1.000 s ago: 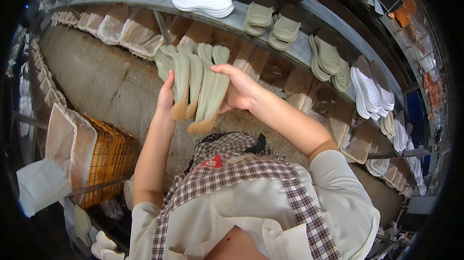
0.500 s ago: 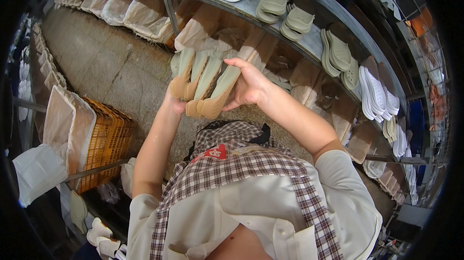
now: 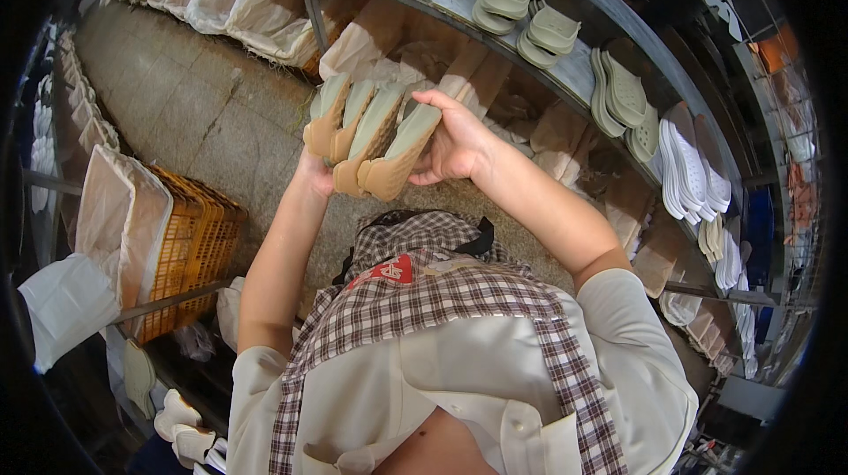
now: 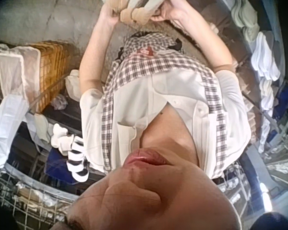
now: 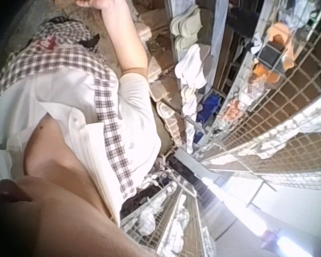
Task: The person picks up pairs of white and green slippers from a shelf, turns them over to view the soles, and places them back. The person also picks up a white slipper, bends it to check flexibility, and returns it to the shelf.
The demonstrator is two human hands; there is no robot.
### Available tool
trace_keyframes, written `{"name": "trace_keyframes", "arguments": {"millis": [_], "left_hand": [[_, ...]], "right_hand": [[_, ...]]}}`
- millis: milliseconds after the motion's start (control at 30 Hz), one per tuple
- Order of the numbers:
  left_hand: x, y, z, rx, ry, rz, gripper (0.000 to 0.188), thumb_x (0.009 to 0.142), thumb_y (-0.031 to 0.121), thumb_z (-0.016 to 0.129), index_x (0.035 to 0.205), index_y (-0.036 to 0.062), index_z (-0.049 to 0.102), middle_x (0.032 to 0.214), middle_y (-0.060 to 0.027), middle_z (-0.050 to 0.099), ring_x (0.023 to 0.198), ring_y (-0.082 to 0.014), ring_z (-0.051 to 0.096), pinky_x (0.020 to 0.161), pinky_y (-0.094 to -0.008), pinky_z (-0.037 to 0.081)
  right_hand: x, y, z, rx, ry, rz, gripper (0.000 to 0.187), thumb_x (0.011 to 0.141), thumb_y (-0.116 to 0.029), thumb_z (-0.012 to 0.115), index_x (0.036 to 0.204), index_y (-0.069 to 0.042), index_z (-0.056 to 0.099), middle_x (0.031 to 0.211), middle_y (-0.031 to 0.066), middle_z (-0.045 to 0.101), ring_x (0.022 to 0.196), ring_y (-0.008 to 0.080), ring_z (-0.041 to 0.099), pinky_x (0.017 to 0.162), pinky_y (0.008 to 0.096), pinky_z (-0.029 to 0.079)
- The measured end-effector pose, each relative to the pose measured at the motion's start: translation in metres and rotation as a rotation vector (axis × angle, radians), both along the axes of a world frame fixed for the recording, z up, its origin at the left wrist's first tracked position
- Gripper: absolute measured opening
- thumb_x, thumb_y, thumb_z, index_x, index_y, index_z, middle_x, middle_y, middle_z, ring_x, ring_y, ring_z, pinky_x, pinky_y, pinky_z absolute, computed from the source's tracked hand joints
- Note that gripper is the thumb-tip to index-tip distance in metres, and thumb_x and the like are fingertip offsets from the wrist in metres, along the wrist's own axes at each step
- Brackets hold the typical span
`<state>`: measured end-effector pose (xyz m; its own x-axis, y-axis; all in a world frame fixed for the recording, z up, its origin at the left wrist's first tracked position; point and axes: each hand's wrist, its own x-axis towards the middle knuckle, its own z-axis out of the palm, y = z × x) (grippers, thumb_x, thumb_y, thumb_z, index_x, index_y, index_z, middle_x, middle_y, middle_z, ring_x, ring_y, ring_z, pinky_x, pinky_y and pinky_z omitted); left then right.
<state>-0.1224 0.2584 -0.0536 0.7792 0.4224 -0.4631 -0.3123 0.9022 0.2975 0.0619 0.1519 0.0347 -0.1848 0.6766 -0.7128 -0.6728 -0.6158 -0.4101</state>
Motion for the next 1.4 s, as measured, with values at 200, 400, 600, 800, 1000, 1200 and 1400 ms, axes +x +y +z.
{"name": "trace_keyframes", "arguments": {"millis": [200, 400, 600, 800, 1000, 1200, 1400], "left_hand": [[-0.001, -0.004, 0.005, -0.045, -0.018, 0.055, 0.050, 0.098, 0.043, 0.033, 0.131, 0.0073, 0.043, 0.131, -0.0142, 0.049, 0.118, -0.0316, 0.050, 0.094, -0.0534, 0.044], [0.000, -0.002, 0.002, -0.020, -0.102, 0.083, 0.052, 0.097, 0.044, 0.032, 0.136, 0.0105, 0.039, 0.135, -0.0147, 0.045, 0.121, -0.0321, 0.048, 0.097, -0.0507, 0.044], [-0.001, 0.001, -0.002, -0.037, -0.154, 0.093, 0.053, 0.098, 0.045, 0.024, 0.136, 0.0113, 0.040, 0.135, -0.0142, 0.045, 0.121, -0.0320, 0.047, 0.097, -0.0512, 0.044], [-0.002, -0.002, 0.006, -0.034, -0.118, 0.094, 0.053, 0.098, 0.046, 0.031, 0.134, 0.0077, 0.041, 0.134, -0.0126, 0.047, 0.122, -0.0297, 0.047, 0.100, -0.0503, 0.041], [-0.008, -0.006, 0.014, 0.274, -0.113, 0.043, 0.066, 0.095, 0.052, 0.035, 0.139, 0.0041, 0.030, 0.140, -0.0141, 0.039, 0.128, -0.0296, 0.039, 0.104, -0.0465, 0.036], [-0.012, 0.007, 0.015, 0.480, -0.260, 0.112, 0.057, 0.095, 0.040, 0.045, 0.134, -0.0009, 0.036, 0.132, -0.0156, 0.048, 0.118, -0.0294, 0.050, 0.097, -0.0438, 0.045], [-0.012, 0.010, 0.030, 0.468, -0.337, 0.102, 0.059, 0.085, 0.031, 0.064, 0.130, -0.0008, 0.044, 0.126, -0.0153, 0.054, 0.113, -0.0259, 0.055, 0.093, -0.0400, 0.049]], "right_hand": [[0.001, 0.004, -0.004, -0.033, 0.009, 0.014, 0.068, 0.079, -0.056, 0.052, 0.131, -0.012, 0.044, 0.134, 0.0169, 0.042, 0.119, 0.0400, 0.041, 0.099, 0.0527, 0.023], [0.002, 0.007, -0.005, -0.040, -0.042, 0.011, 0.068, 0.080, -0.060, 0.048, 0.129, -0.012, 0.046, 0.132, 0.0165, 0.044, 0.116, 0.0401, 0.042, 0.096, 0.0515, 0.026], [0.003, 0.007, -0.003, -0.038, -0.033, 0.013, 0.067, 0.081, -0.061, 0.047, 0.125, -0.012, 0.048, 0.129, 0.0151, 0.045, 0.114, 0.0383, 0.043, 0.094, 0.0506, 0.027], [-0.002, 0.009, -0.005, -0.044, -0.121, 0.016, 0.065, 0.081, -0.061, 0.047, 0.123, -0.011, 0.051, 0.127, 0.0139, 0.046, 0.115, 0.0350, 0.043, 0.094, 0.0498, 0.027], [-0.012, 0.006, -0.005, 0.380, -0.321, -0.010, 0.068, 0.085, -0.047, 0.055, 0.134, -0.004, 0.035, 0.138, 0.0153, 0.037, 0.124, 0.0265, 0.039, 0.103, 0.0444, 0.031], [-0.018, -0.005, 0.020, 0.686, -0.601, -0.040, 0.078, 0.086, -0.034, 0.063, 0.139, 0.003, 0.019, 0.137, 0.0193, 0.036, 0.128, 0.0250, 0.036, 0.106, 0.0362, 0.031], [-0.017, -0.010, 0.021, 0.806, -0.780, 0.020, 0.081, 0.086, -0.036, 0.062, 0.141, 0.004, 0.018, 0.140, 0.0214, 0.030, 0.131, 0.0284, 0.030, 0.108, 0.0370, 0.025]]}}
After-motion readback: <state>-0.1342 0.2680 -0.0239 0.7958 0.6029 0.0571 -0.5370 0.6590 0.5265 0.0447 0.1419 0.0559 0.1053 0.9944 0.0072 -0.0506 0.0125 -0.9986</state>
